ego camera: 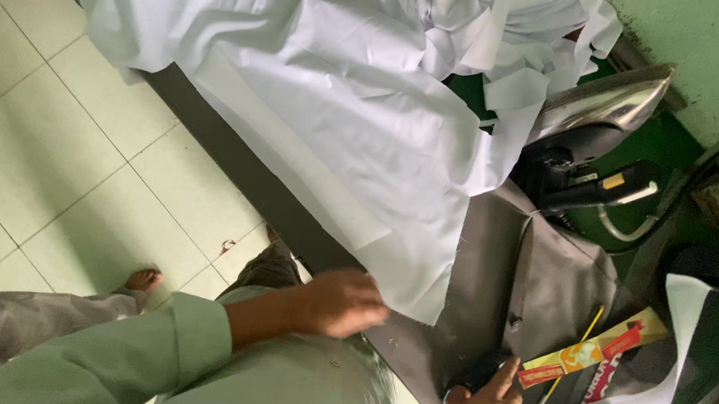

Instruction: The person irons a white fabric on a table using a steam iron and a wooden block. They then use scissors to cut the fabric into strips.

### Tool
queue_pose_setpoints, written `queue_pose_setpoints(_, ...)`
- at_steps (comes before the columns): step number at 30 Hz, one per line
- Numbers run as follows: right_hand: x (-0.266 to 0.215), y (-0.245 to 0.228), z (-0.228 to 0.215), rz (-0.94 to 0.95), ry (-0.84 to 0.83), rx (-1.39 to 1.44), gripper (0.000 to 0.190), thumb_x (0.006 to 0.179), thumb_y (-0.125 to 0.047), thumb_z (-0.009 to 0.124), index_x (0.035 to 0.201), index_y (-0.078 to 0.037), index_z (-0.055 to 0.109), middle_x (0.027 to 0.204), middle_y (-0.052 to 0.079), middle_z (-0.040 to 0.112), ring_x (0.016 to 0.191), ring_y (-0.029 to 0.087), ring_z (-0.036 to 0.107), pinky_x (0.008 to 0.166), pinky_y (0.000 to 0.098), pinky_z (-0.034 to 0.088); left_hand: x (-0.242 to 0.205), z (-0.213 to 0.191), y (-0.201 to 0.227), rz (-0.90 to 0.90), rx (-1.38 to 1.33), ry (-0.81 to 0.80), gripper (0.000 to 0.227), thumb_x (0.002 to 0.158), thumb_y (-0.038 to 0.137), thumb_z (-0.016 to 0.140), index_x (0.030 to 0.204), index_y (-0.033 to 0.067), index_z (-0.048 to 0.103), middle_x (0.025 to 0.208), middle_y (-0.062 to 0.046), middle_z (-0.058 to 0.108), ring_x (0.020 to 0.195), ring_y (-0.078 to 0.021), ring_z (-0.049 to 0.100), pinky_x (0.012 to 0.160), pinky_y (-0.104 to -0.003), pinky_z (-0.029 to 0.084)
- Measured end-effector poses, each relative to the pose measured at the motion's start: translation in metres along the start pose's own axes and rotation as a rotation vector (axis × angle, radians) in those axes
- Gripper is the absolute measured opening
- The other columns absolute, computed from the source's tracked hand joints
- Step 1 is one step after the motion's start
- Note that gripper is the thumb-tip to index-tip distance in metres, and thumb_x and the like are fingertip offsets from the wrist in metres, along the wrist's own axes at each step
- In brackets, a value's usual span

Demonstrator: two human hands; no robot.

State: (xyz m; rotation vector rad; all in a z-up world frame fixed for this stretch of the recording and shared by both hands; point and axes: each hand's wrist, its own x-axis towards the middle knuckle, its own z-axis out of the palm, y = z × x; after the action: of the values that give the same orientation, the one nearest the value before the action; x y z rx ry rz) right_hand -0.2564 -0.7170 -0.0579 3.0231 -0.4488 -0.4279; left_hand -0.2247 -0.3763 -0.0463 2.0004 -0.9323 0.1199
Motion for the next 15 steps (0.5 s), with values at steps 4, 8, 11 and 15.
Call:
queue_pose_setpoints(4, 0.009, 0.037, 0.019, 0.120, -0.193, 0.339, 0.101, 0.064, -0.026, 0.068, 0.160, -0.020, 0.037, 0.115, 0.021, 0.067, 0.096, 0.042, 0.069, 0.085, 0.0547, 0.052, -0.032, -0.037, -0.034, -0.096, 0.306, 0.064, 0.020, 0.090, 0.006, 0.072, 0.109, 0.0038, 0.066, 0.105, -0.013, 0.060, 0.098, -0.0327, 0.056, 0.086, -0.049, 0.045)
queue_pose_setpoints(8, -0.034, -0.022, -0.068, 0.410, -0.636, 1.226, 0.033, 0.084, -0.028, 0.073, 0.102, -0.001, 0.065, 0.052, 0.016, 0.044, 0.037, 0.023, 0.037, 0.031, 0.0362, 0.029, -0.051, -0.064, -0.073, -0.173, 0.538, -0.192, 0.077, 0.100, 0.054, 0.066, 0.161, 0.0240, 0.029, 0.170, -0.009, 0.028, 0.157, -0.0415, 0.022, 0.115, -0.068, 0.033)
queue_pose_setpoints(11, -0.067, -0.034, -0.047, 0.841, -0.874, 1.237, 0.034, 0.094, -0.044, 0.066, 0.125, -0.030, 0.072, 0.061, 0.009, 0.037, 0.044, 0.016, 0.033, 0.042, 0.0293, 0.026, -0.051, -0.076, -0.084, -0.034, 0.496, -0.197, 0.074, 0.097, 0.052, 0.071, 0.154, 0.0194, 0.037, 0.165, -0.016, 0.034, 0.156, -0.0422, 0.024, 0.114, -0.070, 0.034)
queue_pose_setpoints(15, -0.190, -0.132, -0.030, 0.789, -0.528, 1.440, 0.034, 0.087, -0.002, 0.066, 0.118, -0.001, 0.079, 0.044, 0.010, 0.031, 0.032, 0.016, 0.027, 0.036, 0.0293, 0.013, -0.045, -0.097, -0.080, 0.013, 0.327, -0.135, 0.025, 0.100, 0.024, 0.069, 0.118, 0.0072, 0.073, 0.144, -0.017, 0.057, 0.145, -0.0397, 0.040, 0.110, -0.063, 0.040)
